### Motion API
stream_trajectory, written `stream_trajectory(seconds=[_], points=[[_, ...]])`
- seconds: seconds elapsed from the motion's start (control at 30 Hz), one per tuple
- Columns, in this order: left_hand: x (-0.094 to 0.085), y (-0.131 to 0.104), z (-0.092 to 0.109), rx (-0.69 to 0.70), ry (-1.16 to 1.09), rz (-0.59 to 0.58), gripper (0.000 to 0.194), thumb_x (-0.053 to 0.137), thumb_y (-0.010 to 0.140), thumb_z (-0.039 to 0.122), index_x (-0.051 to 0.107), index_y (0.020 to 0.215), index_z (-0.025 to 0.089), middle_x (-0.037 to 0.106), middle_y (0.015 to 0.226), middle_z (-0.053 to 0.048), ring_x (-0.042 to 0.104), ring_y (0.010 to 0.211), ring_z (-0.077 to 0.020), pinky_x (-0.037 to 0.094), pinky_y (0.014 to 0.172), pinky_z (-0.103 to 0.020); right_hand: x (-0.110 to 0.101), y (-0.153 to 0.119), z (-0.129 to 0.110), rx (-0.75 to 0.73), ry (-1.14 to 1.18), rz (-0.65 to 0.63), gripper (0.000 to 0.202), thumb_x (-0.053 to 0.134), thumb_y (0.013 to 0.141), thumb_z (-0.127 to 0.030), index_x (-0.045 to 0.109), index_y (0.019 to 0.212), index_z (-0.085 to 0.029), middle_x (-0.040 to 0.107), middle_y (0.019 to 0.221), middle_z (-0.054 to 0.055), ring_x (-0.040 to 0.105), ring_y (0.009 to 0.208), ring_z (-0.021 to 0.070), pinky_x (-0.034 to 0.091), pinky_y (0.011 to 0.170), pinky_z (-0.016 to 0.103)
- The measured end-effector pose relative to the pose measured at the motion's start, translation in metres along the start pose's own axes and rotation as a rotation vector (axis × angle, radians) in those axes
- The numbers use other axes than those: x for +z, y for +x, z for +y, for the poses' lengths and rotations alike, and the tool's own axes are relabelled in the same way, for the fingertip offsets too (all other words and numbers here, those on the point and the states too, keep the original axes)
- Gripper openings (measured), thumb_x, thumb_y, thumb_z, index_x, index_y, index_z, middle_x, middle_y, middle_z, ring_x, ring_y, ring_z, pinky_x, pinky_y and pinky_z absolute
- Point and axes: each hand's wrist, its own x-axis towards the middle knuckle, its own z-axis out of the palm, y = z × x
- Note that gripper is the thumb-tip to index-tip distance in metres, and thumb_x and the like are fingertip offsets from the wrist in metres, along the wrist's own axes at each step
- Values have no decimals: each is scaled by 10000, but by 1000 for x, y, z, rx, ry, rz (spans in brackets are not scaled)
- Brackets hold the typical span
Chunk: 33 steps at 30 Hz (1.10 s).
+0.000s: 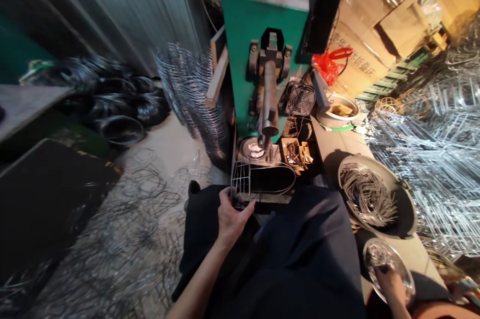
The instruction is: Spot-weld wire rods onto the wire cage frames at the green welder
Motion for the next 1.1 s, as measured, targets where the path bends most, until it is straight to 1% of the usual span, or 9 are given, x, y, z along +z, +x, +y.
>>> stream_trajectory(seconds=[0.07,0.13,0.2,0.27,0.37,0.47,0.6,0.83,1.1], points=[[-3,2,2,27,29,11,598,802,689,405,433,1120,216,577,757,43,585,627,-149,493,647,-279,-21,11,-23,114,56,38,304,505,485,-609,405,465,-323,502,403,116,654,594,526,513,611,654],[-4,2,2,52,32,21,604,801,692,400,430,1132,217,578,767,37,596,645,-159,497,652,-286,-44,21,-72,82,184,123,309,552,536,-599,488,569,-298,618,547,140,691,737,490,551,706,616],[-2,1,1,77,19,23,591,801,697,392,431,1126,220,583,792,28,607,671,-166,504,673,-293,-65,22,-146,-167,414,126,337,589,621,-548,612,757,-241,721,824,152,704,896,406,554,851,537],[1,-3,1,90,0,17,550,802,700,381,435,1078,225,592,818,19,609,673,-163,509,681,-296,-83,9,-233,-411,604,-10,334,610,711,-498,657,848,-197,733,915,127,701,926,333,541,908,481],[3,-10,1,112,-17,15,498,804,704,356,431,1012,234,597,831,15,607,652,-152,510,659,-285,-98,-30,-351,-817,668,-281,298,609,840,-421,712,989,-185,743,1009,86,685,984,259,514,957,420],[2,-13,-3,154,-3,26,486,796,720,337,423,1016,238,587,843,18,611,647,-143,515,651,-277,-98,-69,-419,-1140,637,-405,245,571,927,-357,729,1044,-210,743,1071,67,679,1037,226,504,973,383],[-3,-11,-11,195,56,51,489,784,730,335,427,1047,227,577,877,4,620,689,-149,522,660,-283,-81,-82,-447,-1379,535,-290,219,539,961,-265,740,1040,-234,752,1069,52,616,1193,238,462,1045,413],[0,1,-22,222,39,37,489,765,751,319,417,1080,220,559,910,-7,622,730,-150,537,701,-299,-48,-72,-453,-1471,291,-86,310,508,954,-161,690,1184,-260,743,1116,67,585,1241,276,340,1092,542],[5,14,-33,282,-7,51,486,760,759,294,413,1092,226,531,994,-8,619,659,-109,542,676,-283,-51,-73,-463,-1551,351,-28,281,512,974,-182,691,1171,-270,755,1066,57,606,1191,232,328,1064,475]])
